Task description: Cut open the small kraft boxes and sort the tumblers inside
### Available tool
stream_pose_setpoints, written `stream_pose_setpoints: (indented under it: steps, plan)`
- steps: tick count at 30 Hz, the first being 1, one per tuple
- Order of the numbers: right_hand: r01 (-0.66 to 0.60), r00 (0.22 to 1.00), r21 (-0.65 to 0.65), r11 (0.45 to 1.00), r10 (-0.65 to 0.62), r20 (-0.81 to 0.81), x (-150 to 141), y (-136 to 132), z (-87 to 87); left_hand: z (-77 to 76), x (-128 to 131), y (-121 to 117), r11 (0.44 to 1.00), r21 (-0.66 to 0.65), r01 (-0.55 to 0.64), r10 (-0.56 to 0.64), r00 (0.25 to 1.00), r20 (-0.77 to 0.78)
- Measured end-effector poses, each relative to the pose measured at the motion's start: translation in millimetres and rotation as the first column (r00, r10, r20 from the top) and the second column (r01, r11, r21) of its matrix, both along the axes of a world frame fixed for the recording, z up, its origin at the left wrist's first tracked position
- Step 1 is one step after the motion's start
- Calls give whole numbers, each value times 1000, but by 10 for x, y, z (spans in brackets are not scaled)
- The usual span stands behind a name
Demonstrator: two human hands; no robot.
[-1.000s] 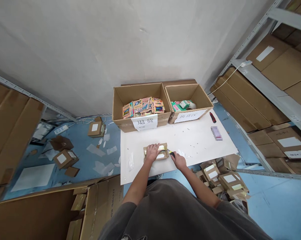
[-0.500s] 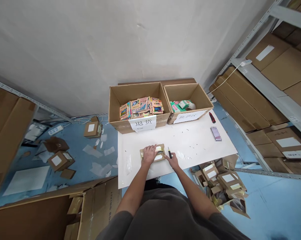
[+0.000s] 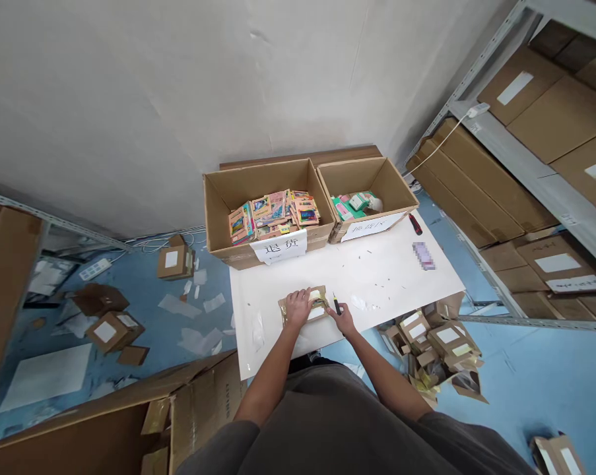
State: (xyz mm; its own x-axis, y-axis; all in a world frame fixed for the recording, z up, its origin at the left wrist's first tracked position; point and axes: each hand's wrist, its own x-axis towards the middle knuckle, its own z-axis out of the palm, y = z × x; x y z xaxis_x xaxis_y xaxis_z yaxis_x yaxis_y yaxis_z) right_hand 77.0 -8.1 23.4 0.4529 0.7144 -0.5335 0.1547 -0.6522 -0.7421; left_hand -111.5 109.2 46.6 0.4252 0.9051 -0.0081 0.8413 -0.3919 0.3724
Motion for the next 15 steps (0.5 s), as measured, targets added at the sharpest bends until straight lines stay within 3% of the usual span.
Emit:
stream_pose_setpoints:
  steps: [3,11,15]
  plan:
    - [2,1000,-11,1000,-2,-14,42,-50,-17,69,-15,33,998,-39,-40,40,999,4]
    - [21,995,-64,998,-14,103,1,-27,-68,63,-213,-91,985,-47,163,-161,986,51]
    - [49,986,-117,992,-30,167,-38,161,-35,110,-478,-45,987,-124,105,-102,994,33]
